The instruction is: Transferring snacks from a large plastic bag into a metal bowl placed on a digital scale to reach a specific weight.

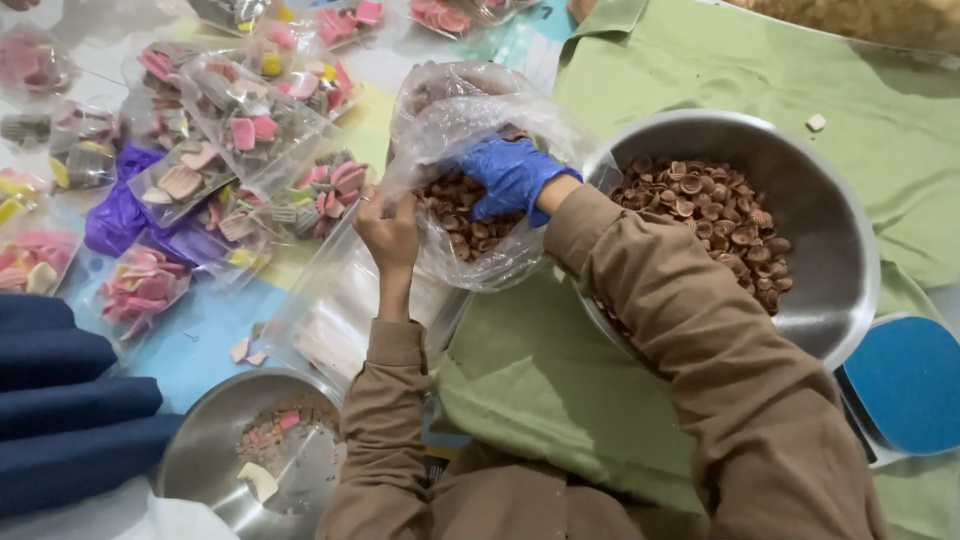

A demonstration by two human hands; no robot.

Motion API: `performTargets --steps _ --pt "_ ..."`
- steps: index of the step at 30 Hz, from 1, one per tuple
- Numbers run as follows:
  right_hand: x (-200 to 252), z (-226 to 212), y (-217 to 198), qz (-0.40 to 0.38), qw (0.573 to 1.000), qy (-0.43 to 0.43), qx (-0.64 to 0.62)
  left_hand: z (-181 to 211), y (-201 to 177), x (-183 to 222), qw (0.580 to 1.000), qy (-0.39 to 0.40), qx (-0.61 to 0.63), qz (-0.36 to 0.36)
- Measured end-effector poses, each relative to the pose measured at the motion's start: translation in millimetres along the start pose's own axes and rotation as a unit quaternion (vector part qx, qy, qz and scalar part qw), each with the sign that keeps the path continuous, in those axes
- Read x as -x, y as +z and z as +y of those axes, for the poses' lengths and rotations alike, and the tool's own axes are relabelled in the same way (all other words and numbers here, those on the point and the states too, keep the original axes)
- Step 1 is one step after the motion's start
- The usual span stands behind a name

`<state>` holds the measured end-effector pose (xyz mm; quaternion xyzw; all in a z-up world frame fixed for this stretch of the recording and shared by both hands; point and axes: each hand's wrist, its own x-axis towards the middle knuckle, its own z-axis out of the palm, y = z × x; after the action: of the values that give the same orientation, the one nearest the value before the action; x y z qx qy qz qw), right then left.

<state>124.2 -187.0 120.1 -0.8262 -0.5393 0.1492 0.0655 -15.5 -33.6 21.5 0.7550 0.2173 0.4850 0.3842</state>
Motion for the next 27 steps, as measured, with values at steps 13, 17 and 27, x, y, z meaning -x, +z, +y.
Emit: performTargets --steps 13,17,27 --pt "-13 -17 14 0.004 1.000 -0.019 -0.005 19 -4 -2 1.000 -0.022 -0.016 -0.005" --pt "-6 6 -1 -0.006 0.996 0.087 -0.018 4 1 1 0.999 -0.023 -0.023 -0.003" --pt "-13 11 29 -0.045 0.980 0.148 -0.121 11 -4 1 1.000 -0.006 -0.020 0.004"
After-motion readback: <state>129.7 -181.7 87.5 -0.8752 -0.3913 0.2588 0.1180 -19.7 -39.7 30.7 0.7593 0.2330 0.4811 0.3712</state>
